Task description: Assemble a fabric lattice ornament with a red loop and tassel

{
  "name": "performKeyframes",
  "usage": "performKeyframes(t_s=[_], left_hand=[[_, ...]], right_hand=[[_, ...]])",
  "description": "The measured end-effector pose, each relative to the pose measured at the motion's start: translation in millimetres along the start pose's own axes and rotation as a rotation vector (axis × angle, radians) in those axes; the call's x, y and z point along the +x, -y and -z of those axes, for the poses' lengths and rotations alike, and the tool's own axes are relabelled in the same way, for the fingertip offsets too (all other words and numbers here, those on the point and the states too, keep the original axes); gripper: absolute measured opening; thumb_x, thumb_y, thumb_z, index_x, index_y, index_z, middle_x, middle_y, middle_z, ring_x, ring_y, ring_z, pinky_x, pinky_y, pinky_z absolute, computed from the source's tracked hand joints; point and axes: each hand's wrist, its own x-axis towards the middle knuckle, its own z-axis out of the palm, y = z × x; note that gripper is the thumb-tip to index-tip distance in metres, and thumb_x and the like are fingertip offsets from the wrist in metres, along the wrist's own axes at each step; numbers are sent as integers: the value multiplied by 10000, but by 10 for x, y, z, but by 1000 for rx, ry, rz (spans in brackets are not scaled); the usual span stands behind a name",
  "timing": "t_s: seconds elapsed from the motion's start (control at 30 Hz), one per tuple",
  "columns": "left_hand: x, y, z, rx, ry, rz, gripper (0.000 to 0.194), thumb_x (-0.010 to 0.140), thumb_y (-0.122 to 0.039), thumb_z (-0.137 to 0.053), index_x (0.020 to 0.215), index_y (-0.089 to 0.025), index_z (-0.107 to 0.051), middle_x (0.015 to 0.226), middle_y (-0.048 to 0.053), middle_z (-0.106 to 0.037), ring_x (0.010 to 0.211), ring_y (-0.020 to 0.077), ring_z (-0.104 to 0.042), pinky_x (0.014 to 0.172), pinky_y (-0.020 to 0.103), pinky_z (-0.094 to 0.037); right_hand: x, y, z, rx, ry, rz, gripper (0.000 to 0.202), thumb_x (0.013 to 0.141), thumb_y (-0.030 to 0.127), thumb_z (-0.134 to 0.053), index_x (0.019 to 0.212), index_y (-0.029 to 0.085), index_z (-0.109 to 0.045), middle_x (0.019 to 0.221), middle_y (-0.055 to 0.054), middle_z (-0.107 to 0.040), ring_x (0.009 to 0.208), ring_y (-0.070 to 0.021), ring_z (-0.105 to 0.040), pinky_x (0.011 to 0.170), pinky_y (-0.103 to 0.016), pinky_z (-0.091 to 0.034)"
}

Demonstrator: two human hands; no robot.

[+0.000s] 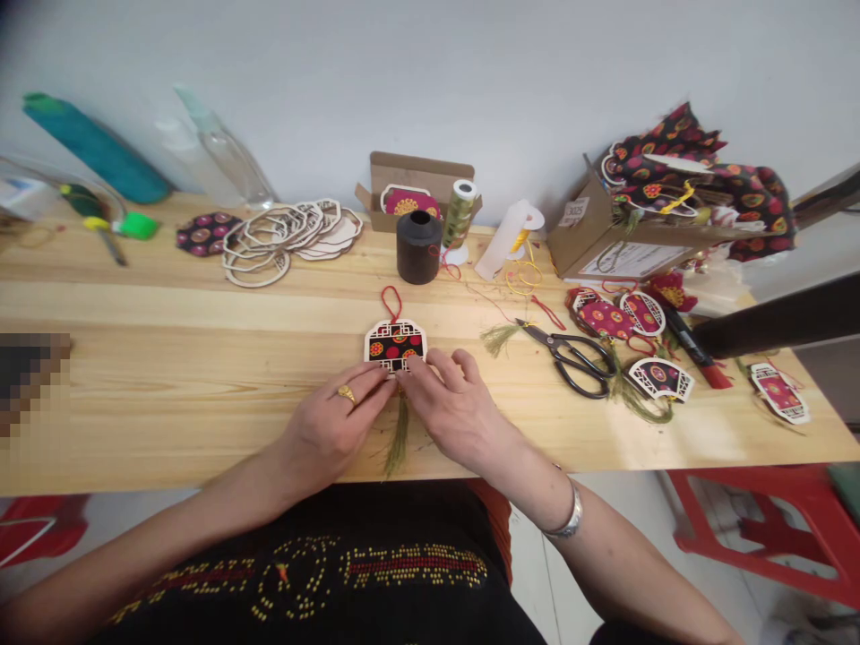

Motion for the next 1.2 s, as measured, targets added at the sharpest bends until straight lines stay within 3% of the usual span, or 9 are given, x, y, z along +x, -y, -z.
performKeyframes(t_s=[0.27,0.77,1.2], left_hand=[[20,0,10,37,9,-22,310,851,2,-394,1055,66,-619,980,237,-673,989,262,-633,895,421,-562],[29,-6,21,38,38,-20,326,873,-9,-363,1071,38,-618,987,214,-681,1012,239,-626,923,412,-548],[-2,-7,-5,17,22,16,293,859,-8,-420,1056,74,-621,1001,234,-658,1012,278,-613,909,430,-552]], right_hand=[[-21,-27,-22,107,27,-65,404,814,79,-521,1205,159,-582,1214,-120,-551,1080,-291,-380,878,-425,-337],[-34,-8,-49,136,9,-99,449,794,43,-505,1218,174,-568,1219,-99,-543,1082,-282,-392,881,-419,-371],[-58,-5,-85,233,17,-157,497,787,11,-502,1244,198,-567,1254,-99,-515,1113,-285,-368,934,-443,-388]])
